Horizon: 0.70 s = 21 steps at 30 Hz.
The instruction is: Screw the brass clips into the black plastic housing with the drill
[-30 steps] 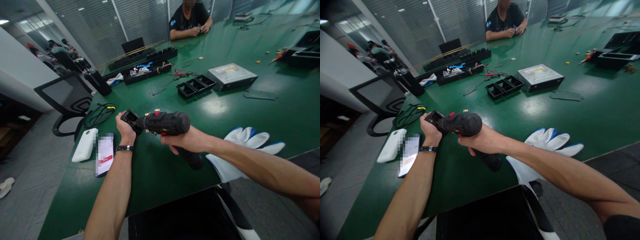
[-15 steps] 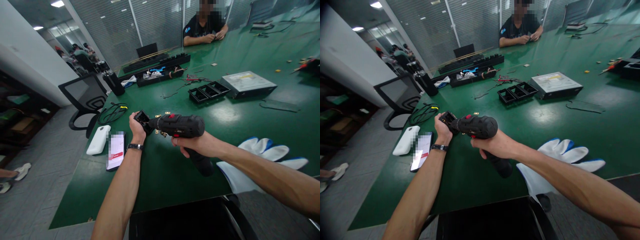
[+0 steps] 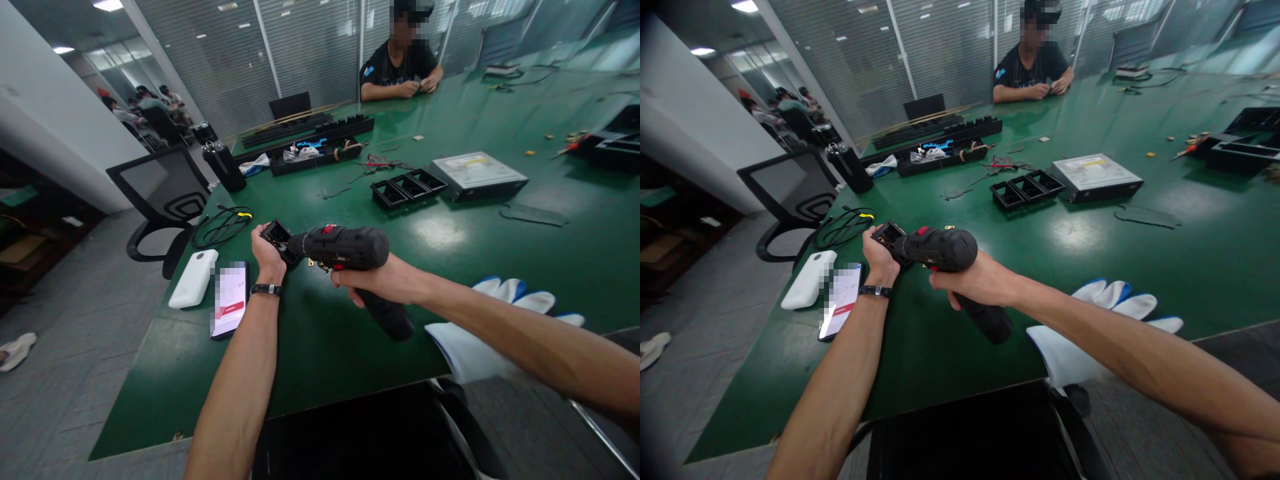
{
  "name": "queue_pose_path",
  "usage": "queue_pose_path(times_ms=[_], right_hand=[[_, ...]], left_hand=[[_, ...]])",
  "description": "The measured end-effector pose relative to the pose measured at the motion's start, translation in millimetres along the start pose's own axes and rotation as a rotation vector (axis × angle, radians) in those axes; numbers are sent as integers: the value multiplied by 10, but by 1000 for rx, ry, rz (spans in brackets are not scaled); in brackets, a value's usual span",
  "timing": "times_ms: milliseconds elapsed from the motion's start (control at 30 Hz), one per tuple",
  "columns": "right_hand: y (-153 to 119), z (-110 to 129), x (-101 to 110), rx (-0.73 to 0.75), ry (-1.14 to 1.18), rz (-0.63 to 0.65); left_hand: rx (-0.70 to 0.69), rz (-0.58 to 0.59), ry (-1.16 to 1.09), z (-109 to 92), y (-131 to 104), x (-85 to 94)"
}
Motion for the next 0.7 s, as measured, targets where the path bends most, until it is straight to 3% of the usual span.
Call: queue_pose_path(times_ms=[233, 467, 700], right_hand=[[128, -24, -34, 25, -85, 71], [37, -79, 103, -36, -67, 47], [33, -67, 119, 22, -165, 76]], left_hand=[[-3, -32, -26, -80, 50, 135], [-45, 11, 35, -23, 10, 35], [-41, 10, 21, -36, 6, 25]])
Point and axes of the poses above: each hand's wrist, its own y-axis towards the middle knuckle, its own x-axis out of the back of the hand, z = x × y, the point moved 10 cm from there along y, towards the middle knuckle, and after that the axes turned 4 degrees about x, right-handed, at the moved point
